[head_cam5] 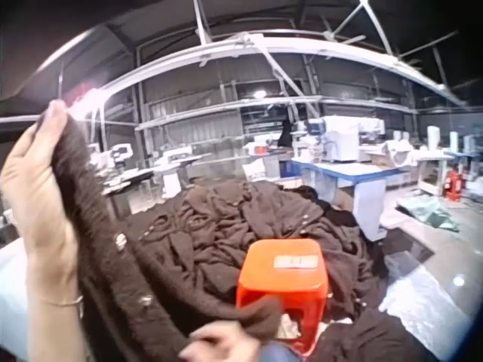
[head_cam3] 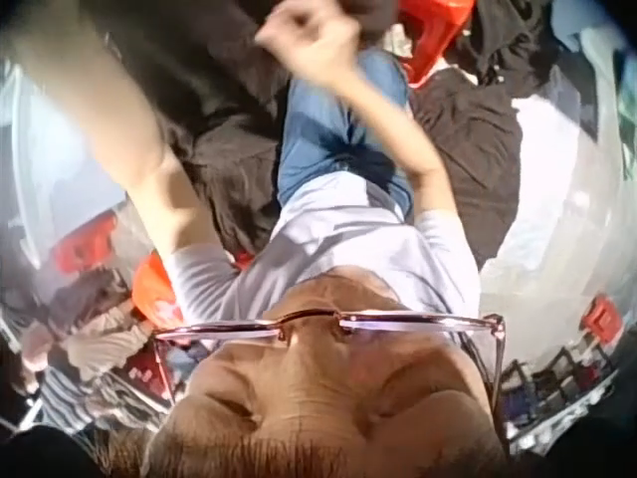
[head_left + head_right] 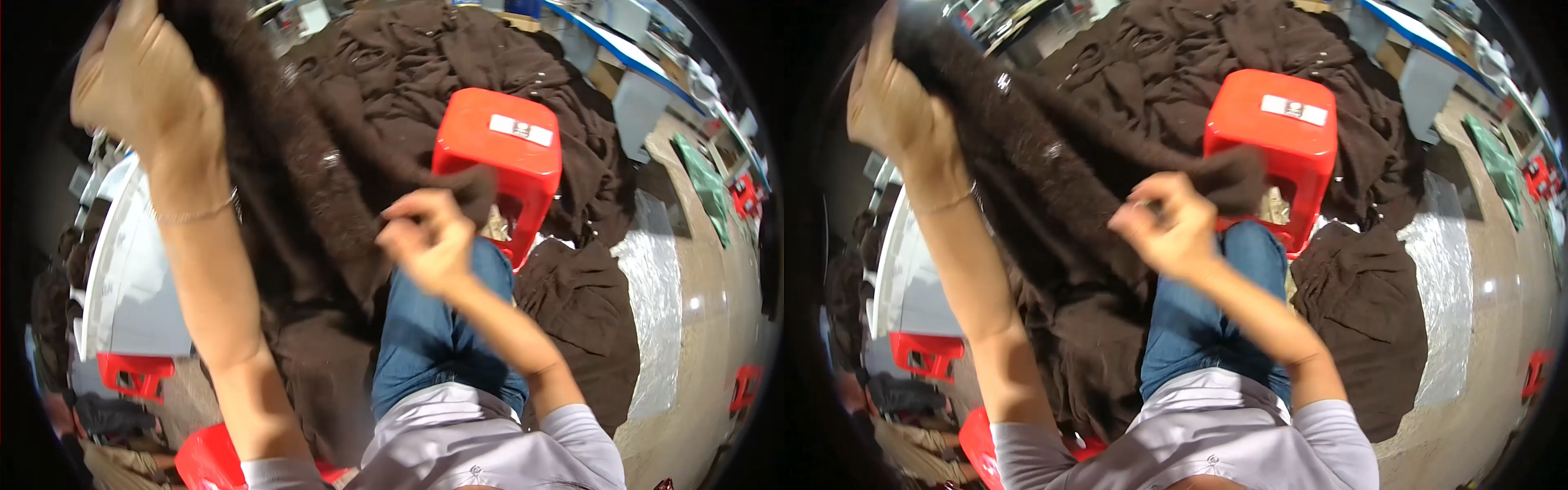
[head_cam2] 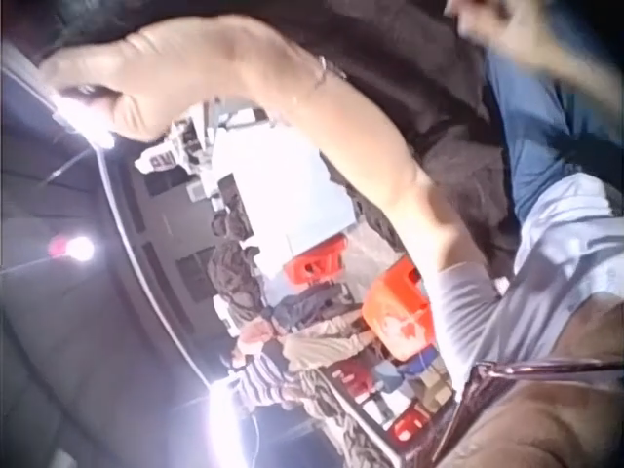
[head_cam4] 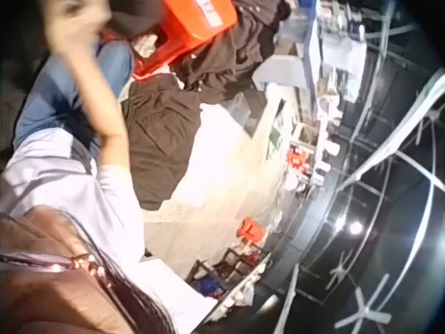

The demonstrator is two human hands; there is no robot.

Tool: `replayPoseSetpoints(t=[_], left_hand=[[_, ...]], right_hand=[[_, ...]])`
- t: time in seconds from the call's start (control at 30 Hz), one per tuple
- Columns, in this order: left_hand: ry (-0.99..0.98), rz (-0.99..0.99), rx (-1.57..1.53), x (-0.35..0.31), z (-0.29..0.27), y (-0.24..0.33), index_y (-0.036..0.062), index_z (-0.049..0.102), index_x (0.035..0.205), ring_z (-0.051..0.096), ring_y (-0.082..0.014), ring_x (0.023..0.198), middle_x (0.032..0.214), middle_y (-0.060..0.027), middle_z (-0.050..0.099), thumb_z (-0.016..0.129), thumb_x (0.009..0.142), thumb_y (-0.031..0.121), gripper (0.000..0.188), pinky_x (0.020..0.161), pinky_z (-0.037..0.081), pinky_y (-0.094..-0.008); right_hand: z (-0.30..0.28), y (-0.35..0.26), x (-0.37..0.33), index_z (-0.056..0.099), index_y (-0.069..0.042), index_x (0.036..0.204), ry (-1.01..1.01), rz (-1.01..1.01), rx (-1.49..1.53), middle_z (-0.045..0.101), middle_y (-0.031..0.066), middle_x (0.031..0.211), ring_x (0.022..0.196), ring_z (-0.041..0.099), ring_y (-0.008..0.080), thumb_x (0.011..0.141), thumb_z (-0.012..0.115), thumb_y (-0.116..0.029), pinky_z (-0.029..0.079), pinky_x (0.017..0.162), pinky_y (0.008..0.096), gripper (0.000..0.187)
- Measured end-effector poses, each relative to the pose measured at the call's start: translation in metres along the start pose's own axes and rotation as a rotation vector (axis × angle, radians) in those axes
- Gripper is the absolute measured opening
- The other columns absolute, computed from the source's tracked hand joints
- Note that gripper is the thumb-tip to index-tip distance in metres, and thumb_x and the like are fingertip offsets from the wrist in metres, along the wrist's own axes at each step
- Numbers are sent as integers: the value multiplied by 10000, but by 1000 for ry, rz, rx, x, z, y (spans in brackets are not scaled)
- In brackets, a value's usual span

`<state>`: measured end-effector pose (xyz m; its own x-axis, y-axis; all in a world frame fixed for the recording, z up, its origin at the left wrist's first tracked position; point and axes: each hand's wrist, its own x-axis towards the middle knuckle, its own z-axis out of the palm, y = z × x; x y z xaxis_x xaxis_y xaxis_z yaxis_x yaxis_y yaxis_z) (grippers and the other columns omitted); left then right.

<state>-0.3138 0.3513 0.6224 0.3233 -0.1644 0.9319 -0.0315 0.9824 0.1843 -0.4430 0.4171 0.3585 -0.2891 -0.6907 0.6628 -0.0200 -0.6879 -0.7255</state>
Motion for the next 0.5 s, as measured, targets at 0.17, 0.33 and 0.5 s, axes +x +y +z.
replayPoseSetpoints(t=[0.17,0.33,0.5], left_hand=[[19,132,35,-5,22,8,-88,703,959,678,-166,820,968,-124,711,698,859,7,138,775,567,-256],[-32,109,-117,13,54,-27,-50,724,950,651,-111,791,971,-96,715,721,854,41,132,728,515,-206],[86,62,77,40,90,-72,-100,579,651,506,-220,547,590,-154,583,625,902,224,412,590,454,-359]], right_hand=[[72,18,-41,582,-7,1087,-97,119,-534,661,201,853,710,655,400,676,857,-360,537,594,442,607],[17,67,-27,609,2,653,3,173,-523,595,225,630,593,632,383,723,760,-188,488,522,439,253],[-117,33,73,597,26,879,466,88,-785,645,184,795,787,652,290,833,604,-33,490,720,400,75]])
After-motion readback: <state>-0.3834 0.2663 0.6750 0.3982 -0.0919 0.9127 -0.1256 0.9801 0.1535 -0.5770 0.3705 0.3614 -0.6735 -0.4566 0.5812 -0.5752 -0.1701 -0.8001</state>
